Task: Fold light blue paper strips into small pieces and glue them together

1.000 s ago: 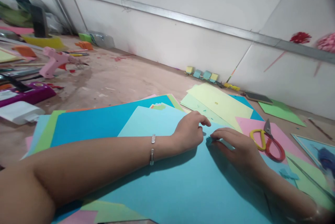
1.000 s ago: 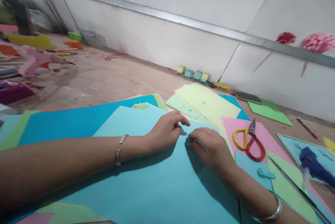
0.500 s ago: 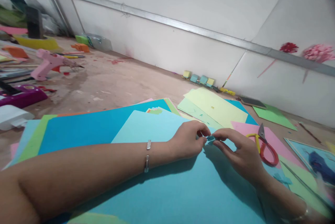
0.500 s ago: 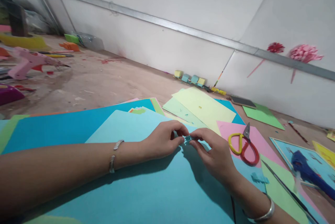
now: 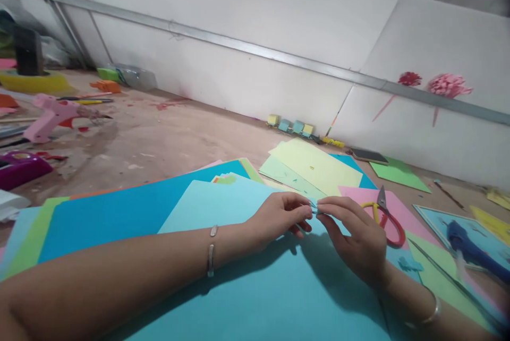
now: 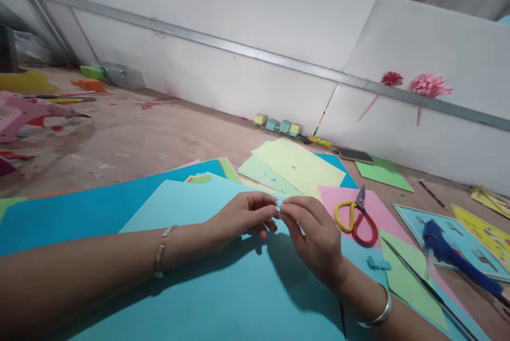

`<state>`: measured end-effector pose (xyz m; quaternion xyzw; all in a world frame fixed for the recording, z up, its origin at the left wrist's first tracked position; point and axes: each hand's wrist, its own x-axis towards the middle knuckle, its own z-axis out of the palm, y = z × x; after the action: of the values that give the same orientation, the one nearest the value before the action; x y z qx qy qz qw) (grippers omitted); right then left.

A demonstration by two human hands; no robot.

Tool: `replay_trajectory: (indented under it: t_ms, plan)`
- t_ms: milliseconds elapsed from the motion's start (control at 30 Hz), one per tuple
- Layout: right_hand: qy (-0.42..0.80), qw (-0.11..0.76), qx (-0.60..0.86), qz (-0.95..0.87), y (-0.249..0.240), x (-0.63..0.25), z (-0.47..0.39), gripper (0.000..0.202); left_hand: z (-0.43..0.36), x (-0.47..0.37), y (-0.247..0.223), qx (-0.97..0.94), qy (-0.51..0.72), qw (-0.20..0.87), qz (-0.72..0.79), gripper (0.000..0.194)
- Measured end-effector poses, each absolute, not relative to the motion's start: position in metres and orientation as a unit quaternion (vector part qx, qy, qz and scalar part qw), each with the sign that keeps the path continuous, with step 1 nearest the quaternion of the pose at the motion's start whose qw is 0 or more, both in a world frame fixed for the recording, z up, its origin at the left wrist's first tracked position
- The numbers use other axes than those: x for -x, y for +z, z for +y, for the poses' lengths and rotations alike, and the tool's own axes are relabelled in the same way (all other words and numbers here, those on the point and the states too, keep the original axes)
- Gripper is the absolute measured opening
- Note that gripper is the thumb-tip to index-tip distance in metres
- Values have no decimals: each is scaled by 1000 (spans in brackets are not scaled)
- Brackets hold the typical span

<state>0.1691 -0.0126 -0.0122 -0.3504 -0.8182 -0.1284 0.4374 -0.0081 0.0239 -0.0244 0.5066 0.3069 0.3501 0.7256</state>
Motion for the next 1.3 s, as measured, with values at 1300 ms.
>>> replay_trajectory:
  t_ms: [1300]
  plan:
    - [484,498,510,-508,-4,-157,-4,14,27,15,-12,-782,372,395,307,19]
